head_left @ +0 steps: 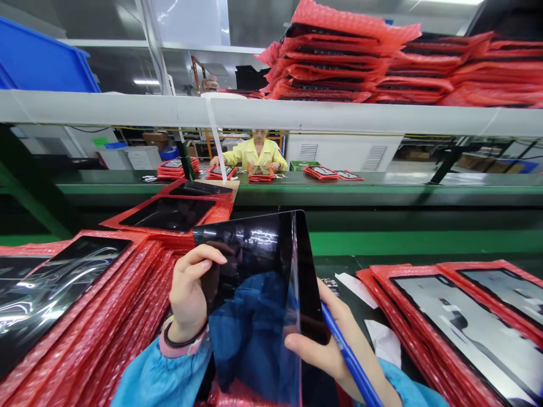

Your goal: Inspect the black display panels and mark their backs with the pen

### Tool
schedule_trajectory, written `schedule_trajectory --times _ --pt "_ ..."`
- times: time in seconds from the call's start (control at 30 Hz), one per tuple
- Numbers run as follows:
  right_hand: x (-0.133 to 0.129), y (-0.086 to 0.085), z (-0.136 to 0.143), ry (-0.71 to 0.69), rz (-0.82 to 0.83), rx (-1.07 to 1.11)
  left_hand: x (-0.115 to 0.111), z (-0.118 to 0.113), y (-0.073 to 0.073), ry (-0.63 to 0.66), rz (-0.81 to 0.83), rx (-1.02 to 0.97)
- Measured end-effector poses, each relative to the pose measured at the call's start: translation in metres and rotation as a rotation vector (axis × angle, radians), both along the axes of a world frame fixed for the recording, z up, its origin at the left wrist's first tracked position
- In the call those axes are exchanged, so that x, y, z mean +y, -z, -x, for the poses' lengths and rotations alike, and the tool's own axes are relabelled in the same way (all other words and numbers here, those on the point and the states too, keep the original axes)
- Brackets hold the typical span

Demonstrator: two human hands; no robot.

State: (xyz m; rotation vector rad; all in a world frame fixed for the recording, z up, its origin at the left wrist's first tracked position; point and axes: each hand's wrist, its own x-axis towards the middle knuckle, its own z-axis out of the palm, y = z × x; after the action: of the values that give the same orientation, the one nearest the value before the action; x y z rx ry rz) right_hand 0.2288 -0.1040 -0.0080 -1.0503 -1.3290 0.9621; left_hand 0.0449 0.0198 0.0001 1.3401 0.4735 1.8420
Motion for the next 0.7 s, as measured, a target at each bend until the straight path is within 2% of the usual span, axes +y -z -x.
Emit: schedule_trajectory --times 0.1,0.17,0.27,0.33,0.47,0.7 --pt "0.000 0.013 0.002 0.240 -0.214 -0.174 -0.003 -0.003 -0.004 0.017 0.010 0.008" --pt "-0.001 0.019 0.002 0.339 -0.396 -0.328 -0.006 -0.003 -0.003 0.014 -0.011 0.034" --pt "-0.004 0.020 0.001 0.325 -0.595 -0.601 -0.009 0.000 0.002 0.012 -0.055 0.110" --pt "-0.007 0.018 -0.001 0.284 -0.631 -0.677 -0.010 0.002 0.005 0.011 -0.063 0.147" --pt "-0.009 0.016 -0.004 0.318 -0.699 -0.530 -0.015 0.004 0.010 -0.015 -0.102 0.199" --pt "-0.003 0.017 -0.013 0.564 -0.866 -0.392 -0.031 0.000 0.002 -0.018 -0.268 0.306"
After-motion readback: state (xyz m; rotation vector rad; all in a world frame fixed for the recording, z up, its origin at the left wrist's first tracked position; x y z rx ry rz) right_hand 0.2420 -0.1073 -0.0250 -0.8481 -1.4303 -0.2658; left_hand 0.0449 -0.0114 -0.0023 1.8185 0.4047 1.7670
